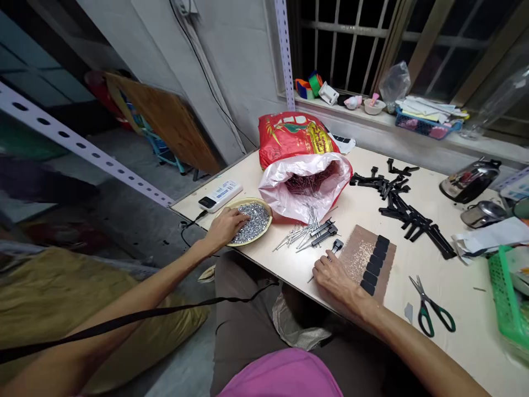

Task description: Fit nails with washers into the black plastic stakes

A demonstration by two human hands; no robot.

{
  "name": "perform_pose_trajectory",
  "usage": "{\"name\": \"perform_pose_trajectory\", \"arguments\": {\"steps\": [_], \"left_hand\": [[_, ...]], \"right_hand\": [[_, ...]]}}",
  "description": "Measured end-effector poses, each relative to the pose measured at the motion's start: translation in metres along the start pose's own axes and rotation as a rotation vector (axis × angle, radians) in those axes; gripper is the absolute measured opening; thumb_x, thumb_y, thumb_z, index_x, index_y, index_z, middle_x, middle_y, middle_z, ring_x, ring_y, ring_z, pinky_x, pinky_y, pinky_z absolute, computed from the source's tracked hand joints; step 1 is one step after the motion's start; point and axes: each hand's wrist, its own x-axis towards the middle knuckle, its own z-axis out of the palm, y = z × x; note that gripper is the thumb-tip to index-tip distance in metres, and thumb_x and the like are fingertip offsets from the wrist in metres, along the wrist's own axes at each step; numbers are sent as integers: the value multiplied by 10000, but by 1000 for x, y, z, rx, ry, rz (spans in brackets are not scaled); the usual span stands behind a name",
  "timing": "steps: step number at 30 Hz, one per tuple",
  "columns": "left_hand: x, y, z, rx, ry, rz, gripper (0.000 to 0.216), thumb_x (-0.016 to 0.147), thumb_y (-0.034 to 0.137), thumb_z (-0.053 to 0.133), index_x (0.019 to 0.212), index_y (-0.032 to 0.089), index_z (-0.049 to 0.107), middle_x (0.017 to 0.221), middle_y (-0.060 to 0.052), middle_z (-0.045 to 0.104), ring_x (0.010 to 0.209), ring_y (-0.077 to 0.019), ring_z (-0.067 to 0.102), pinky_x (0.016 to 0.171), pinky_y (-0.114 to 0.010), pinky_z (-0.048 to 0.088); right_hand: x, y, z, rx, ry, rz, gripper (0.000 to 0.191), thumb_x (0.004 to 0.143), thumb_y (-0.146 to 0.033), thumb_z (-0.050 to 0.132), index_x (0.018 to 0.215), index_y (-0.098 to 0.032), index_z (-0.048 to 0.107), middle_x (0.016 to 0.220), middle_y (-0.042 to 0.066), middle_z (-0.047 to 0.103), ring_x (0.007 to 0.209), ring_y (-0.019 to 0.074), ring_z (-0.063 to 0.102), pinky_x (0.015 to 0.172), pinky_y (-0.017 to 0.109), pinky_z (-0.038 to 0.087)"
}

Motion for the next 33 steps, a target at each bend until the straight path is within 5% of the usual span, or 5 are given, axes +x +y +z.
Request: {"name": "perform_pose_trajectory", "arguments": {"steps": [7, 14, 24, 28, 33], "left_hand": [[16, 5, 0, -43, -113, -51, 238, 879, 240, 475, 901, 145, 692, 916, -131, 672, 971, -280, 572, 828, -373, 458], [24, 7, 7, -118, -122, -163, 217, 867, 212, 443, 872, 132, 645, 973, -162, 654, 1010, -303, 567, 790, -373, 457], [25, -5, 5, -338, 12, -181, 142, 821, 230, 455, 759, 182, 574, 824, -102, 656, 843, -243, 598, 761, -339, 453], [23, -1, -8, -918, 76, -421, 136, 768, 300, 554, 695, 186, 537, 674, -16, 624, 619, -158, 554, 613, -277, 446], [11, 32, -32, -1800, -54, -591, 302, 531, 267, 822, 654, 142, 577, 654, -1, 645, 550, -82, 527, 568, -215, 458]], "right_hand": [[16, 9, -20, 160, 235, -15, 315, 869, 21, 369, 795, -176, 604, 752, 57, 628, 688, 181, 565, 688, 306, 505], [44, 3, -29, 607, 617, 284, 198, 897, -106, 434, 987, -180, 594, 835, 53, 627, 733, 149, 600, 658, 252, 502], [64, 0, -33, 834, 611, 474, 212, 875, -174, 506, 963, -183, 699, 801, 43, 633, 710, 143, 612, 654, 250, 500], [80, -4, -32, 812, 613, 447, 236, 869, -151, 500, 973, -179, 711, 762, 39, 623, 695, 145, 611, 645, 252, 495], [103, -13, -40, 766, 662, 401, 265, 885, -126, 488, 1029, -195, 700, 809, 37, 634, 749, 138, 617, 684, 243, 490]]}}
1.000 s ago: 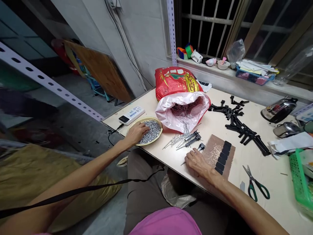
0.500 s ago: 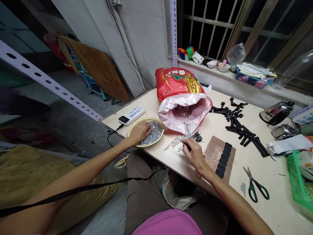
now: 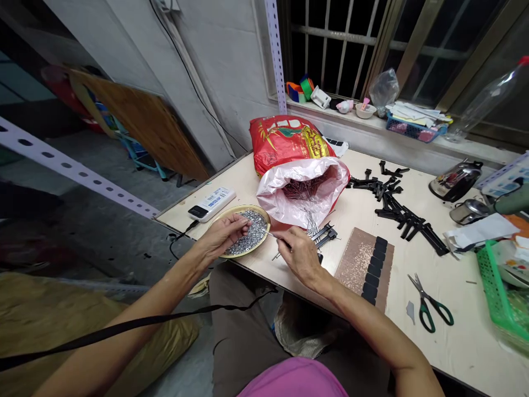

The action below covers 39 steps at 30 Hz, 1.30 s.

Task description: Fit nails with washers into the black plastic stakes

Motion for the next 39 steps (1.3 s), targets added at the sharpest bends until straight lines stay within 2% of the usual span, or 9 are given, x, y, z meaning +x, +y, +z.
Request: {"name": "perform_pose_trajectory", "arguments": {"steps": [6, 12, 16, 21, 26, 30, 33, 37, 39], "left_hand": [[-25, -1, 39, -204, -109, -98, 356, 478, 223, 887, 742, 122, 671, 581, 20, 641, 522, -62, 559, 559, -167, 486], [-27, -4, 58, -212, -152, -95, 341, 496, 240, 884, 738, 113, 680, 537, 27, 606, 513, -66, 557, 557, -172, 483], [-30, -5, 66, -143, -126, -69, 405, 441, 310, 900, 722, 110, 687, 551, 20, 613, 511, -76, 551, 563, -199, 474], [-36, -6, 74, 38, -87, 42, 430, 434, 415, 881, 686, 122, 691, 587, 11, 631, 515, -86, 549, 561, -221, 457], [-38, -7, 81, 159, -124, 41, 419, 461, 446, 860, 681, 134, 687, 598, 2, 628, 518, -103, 543, 552, -243, 455], [-39, -9, 85, 210, -190, 1, 423, 455, 462, 855, 658, 141, 669, 570, 17, 598, 505, -102, 529, 533, -244, 458], [-39, -11, 89, 218, -225, -13, 407, 467, 444, 856, 654, 140, 661, 579, 19, 593, 511, -100, 530, 541, -245, 467], [-39, -14, 93, 223, -253, -25, 372, 495, 414, 855, 663, 142, 664, 631, 6, 626, 531, -98, 542, 560, -247, 476], [-38, -15, 96, 213, -278, -71, 377, 479, 403, 865, 644, 138, 654, 612, 7, 625, 521, -94, 537, 553, -244, 474]], "right_hand": [[0, -9, -2, -146, 9, -9, 230, 902, -165, 515, 1042, -201, 695, 783, 25, 594, 720, 127, 592, 653, 225, 476], [-7, -7, -13, -227, 59, -37, 225, 917, -167, 490, 1019, -177, 691, 751, 25, 568, 711, 133, 576, 634, 223, 475], [-13, -4, -17, -304, 87, -65, 210, 926, -175, 485, 990, -191, 684, 767, 25, 589, 728, 131, 574, 649, 220, 466], [-21, -3, -22, -539, 91, -96, 218, 953, -197, 468, 867, -199, 669, 729, 31, 608, 728, 140, 551, 610, 240, 392], [-27, -3, -30, -611, 54, -52, 253, 976, -221, 430, 829, -194, 634, 744, 37, 615, 727, 147, 533, 580, 262, 348], [-34, -5, -40, -682, -44, -87, 274, 974, -151, 397, 822, -190, 621, 725, 44, 608, 728, 162, 521, 596, 282, 339], [-37, -4, -45, -636, -87, -34, 236, 960, -160, 441, 812, -180, 624, 750, 49, 626, 737, 160, 539, 589, 272, 337], [-39, 1, -49, -348, -130, 228, 206, 954, -254, 491, 823, -181, 632, 770, 14, 645, 674, 118, 565, 553, 222, 348], [-40, 3, -51, -268, -135, 273, 200, 954, -262, 492, 845, -184, 640, 790, 8, 656, 682, 112, 582, 558, 211, 360]]}}
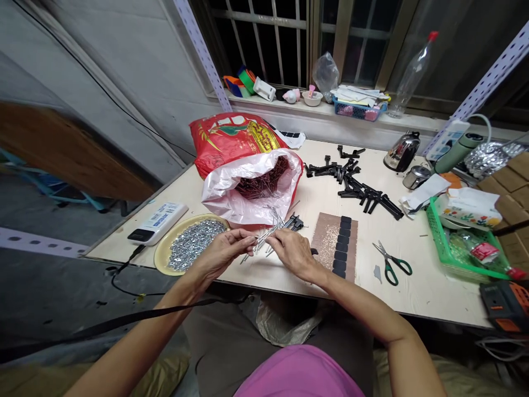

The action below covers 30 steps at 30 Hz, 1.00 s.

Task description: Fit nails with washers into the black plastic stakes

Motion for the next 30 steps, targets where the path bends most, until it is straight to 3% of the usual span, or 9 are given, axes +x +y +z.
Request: {"name": "perform_pose_trajectory", "arguments": {"steps": [6, 11, 16, 22, 26, 30], "left_hand": [[4, 2, 2, -144, -22, -120, 438, 376, 381, 907, 624, 126, 651, 567, 25, 606, 492, -58, 496, 510, -196, 452], [6, 2, 3, -183, -42, -160, 402, 403, 330, 910, 643, 122, 665, 585, 18, 620, 497, -54, 498, 512, -191, 467], [9, -2, 6, -163, -61, -144, 355, 456, 305, 893, 652, 126, 657, 590, 21, 619, 497, -56, 509, 517, -193, 477], [9, -5, 10, -112, -8, -93, 433, 404, 393, 898, 657, 125, 671, 579, 21, 627, 491, -60, 524, 518, -199, 483], [8, -8, 15, -81, 43, -60, 462, 362, 442, 896, 608, 132, 658, 576, 13, 634, 480, -68, 529, 503, -209, 477], [8, -11, 17, -58, 56, -23, 471, 383, 463, 882, 633, 131, 658, 594, 15, 631, 483, -71, 530, 510, -214, 468]], "right_hand": [[-7, 5, -2, -117, 98, -104, 178, 946, -265, 505, 901, -188, 660, 835, 41, 667, 795, 137, 600, 626, 224, 400], [-8, 8, -2, -139, 120, -128, 181, 942, -276, 515, 896, -183, 664, 800, 31, 663, 773, 134, 598, 629, 227, 403], [-8, 9, 0, -155, 133, -128, 183, 947, -288, 510, 895, -195, 659, 794, 28, 652, 773, 134, 591, 617, 233, 392], [-12, 7, 1, -340, 214, -198, 195, 955, -236, 484, 855, -199, 648, 765, 37, 648, 756, 152, 560, 607, 270, 353], [-14, 6, 1, -449, 187, -257, 276, 972, -153, 398, 828, -190, 630, 724, 44, 625, 726, 159, 531, 595, 287, 327], [-14, 9, 6, -412, 173, -195, 256, 980, -213, 419, 825, -179, 620, 729, 44, 612, 716, 150, 533, 591, 273, 332]]}}
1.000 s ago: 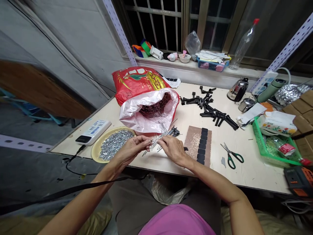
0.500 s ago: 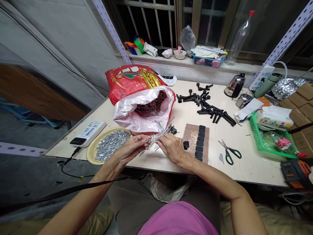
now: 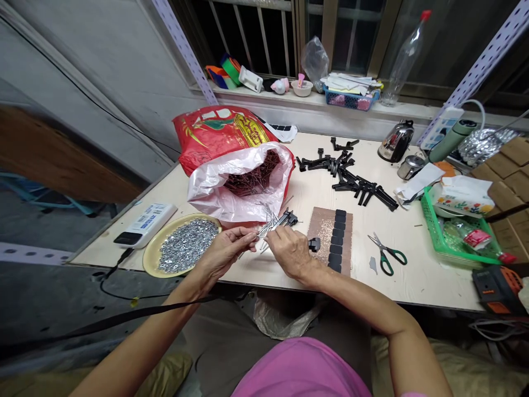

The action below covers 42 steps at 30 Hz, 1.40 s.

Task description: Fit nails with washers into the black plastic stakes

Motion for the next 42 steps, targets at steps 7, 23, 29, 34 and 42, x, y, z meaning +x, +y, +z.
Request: {"name": "perform_pose_trajectory", "arguments": {"steps": [7, 23, 29, 34, 42], "left_hand": [[2, -3, -3, -35, -79, -71, 414, 426, 379, 889, 664, 125, 666, 606, 9, 629, 503, -73, 528, 527, -218, 477], [4, -2, -6, -36, -85, -93, 387, 430, 352, 893, 648, 120, 671, 581, 10, 629, 491, -70, 535, 532, -207, 463], [5, -1, -7, -40, -116, -133, 368, 446, 314, 891, 663, 111, 673, 597, 14, 626, 501, -65, 528, 528, -201, 469], [5, -3, -9, -39, -120, -141, 371, 433, 324, 897, 634, 111, 668, 590, 19, 618, 503, -60, 517, 515, -191, 469], [0, 0, -7, -77, -141, -170, 466, 576, 382, 841, 931, 121, 688, 709, -4, 639, 585, -82, 552, 574, -214, 497]], "right_hand": [[-2, 3, 1, -5, -34, -64, 202, 962, -164, 446, 856, -183, 616, 784, 45, 626, 742, 153, 544, 608, 267, 347], [-1, 4, 0, 234, -140, 67, 183, 971, -216, 437, 890, -182, 598, 801, 22, 614, 690, 118, 563, 582, 221, 390], [-3, 5, 1, 240, -141, 43, 144, 947, -184, 468, 935, -162, 610, 882, 59, 618, 784, 149, 578, 625, 233, 413], [-2, 5, 3, 422, -233, 172, 189, 959, -209, 459, 885, -163, 627, 805, 27, 623, 701, 124, 567, 614, 220, 400], [-14, 22, -8, 533, -147, 224, 171, 938, -264, 518, 955, -196, 674, 887, 34, 627, 809, 140, 602, 684, 233, 435]]}}
